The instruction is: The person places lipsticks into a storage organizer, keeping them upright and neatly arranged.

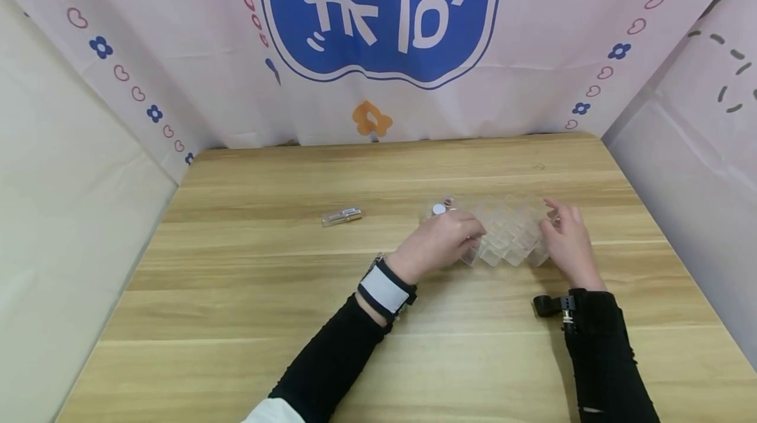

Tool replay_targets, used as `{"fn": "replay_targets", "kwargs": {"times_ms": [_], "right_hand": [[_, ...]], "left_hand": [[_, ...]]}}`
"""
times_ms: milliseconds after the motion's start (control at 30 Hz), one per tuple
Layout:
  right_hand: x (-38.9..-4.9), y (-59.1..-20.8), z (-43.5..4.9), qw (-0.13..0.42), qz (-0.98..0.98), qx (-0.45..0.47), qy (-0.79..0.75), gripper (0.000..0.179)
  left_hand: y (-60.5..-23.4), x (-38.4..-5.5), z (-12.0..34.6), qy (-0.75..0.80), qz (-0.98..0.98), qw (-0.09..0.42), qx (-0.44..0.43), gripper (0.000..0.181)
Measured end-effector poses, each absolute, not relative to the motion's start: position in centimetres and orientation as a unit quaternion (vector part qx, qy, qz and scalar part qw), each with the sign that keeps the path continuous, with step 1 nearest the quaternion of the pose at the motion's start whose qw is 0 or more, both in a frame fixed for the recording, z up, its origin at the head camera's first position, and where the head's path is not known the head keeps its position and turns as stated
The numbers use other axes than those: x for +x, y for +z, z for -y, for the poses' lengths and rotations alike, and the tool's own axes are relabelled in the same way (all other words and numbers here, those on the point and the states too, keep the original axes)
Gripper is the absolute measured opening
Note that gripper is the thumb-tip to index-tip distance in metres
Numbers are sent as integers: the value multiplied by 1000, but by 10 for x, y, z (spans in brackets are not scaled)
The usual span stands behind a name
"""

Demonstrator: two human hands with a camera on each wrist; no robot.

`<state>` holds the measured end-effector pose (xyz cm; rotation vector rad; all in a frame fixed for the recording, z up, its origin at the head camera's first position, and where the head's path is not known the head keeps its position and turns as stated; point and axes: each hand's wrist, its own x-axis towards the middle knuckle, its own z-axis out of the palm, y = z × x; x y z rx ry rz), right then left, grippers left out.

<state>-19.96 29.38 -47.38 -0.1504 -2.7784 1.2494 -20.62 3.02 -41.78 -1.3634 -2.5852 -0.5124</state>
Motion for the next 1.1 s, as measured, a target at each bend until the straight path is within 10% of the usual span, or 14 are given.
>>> {"fn": "replay_targets", "kwargs": {"times_ms": [533, 1100], "right_hand": [[-199, -475, -296, 49, 909, -48, 411, 53], [-200, -474, -295, 46, 910, -46, 410, 53]], "left_hand": [[-422, -208, -30, -185, 852, 153, -465, 10], [-415, -211, 5, -228, 883, 105, -396, 16]]}}
